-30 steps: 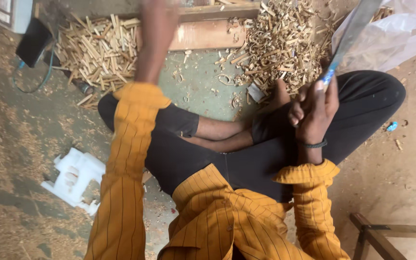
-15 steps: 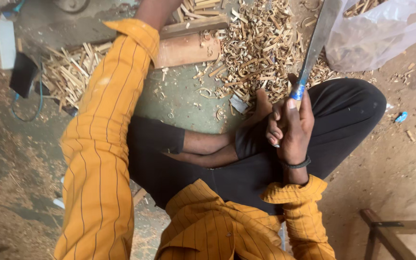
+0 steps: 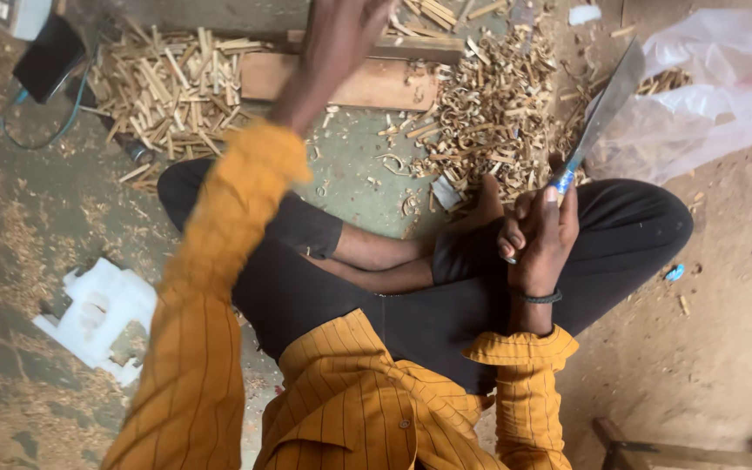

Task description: The person sits cross-legged on the floor and uses a hand chisel to shave thin layers from a small wooden block. They repeatedly draw the chisel across the wood surface, producing wood shavings that accumulate on the floor.

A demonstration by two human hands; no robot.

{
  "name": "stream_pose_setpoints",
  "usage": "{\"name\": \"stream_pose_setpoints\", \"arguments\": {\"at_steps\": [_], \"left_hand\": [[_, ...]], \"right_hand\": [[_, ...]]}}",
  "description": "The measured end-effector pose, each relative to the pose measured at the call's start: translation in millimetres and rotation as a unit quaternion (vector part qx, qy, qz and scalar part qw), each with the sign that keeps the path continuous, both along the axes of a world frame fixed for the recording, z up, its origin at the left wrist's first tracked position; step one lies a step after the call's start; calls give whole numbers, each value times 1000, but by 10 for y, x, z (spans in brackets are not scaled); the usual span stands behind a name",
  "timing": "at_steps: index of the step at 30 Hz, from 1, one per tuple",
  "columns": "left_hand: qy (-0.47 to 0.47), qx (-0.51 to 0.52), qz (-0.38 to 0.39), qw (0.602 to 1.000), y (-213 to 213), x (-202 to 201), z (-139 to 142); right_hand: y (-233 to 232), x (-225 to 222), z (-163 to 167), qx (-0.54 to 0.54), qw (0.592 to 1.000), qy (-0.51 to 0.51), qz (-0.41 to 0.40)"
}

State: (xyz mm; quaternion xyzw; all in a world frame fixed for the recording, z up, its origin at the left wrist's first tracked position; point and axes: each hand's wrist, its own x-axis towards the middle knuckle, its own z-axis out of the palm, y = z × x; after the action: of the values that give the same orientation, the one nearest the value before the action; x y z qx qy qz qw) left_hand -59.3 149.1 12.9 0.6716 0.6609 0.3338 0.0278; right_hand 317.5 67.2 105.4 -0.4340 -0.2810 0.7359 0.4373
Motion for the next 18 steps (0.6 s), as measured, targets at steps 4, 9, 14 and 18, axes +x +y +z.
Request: {"name": "stream_pose_setpoints", "arguments": {"at_steps": [4, 9, 14, 18], "left_hand": [[-141, -12, 135, 981, -829, 301, -1], [-222, -6, 226, 949, -1035, 439, -474], [-189, 61, 239, 950, -855, 506, -831], [-214, 97, 209, 949, -903, 478, -872]], "right_hand": [[-23, -22, -89, 11, 1000, -22, 8], [-26, -100, -190, 25, 998, -51, 15], [-42, -170, -167, 73, 990, -119, 25], [-199, -232, -215, 162, 971, -170, 39]]}}
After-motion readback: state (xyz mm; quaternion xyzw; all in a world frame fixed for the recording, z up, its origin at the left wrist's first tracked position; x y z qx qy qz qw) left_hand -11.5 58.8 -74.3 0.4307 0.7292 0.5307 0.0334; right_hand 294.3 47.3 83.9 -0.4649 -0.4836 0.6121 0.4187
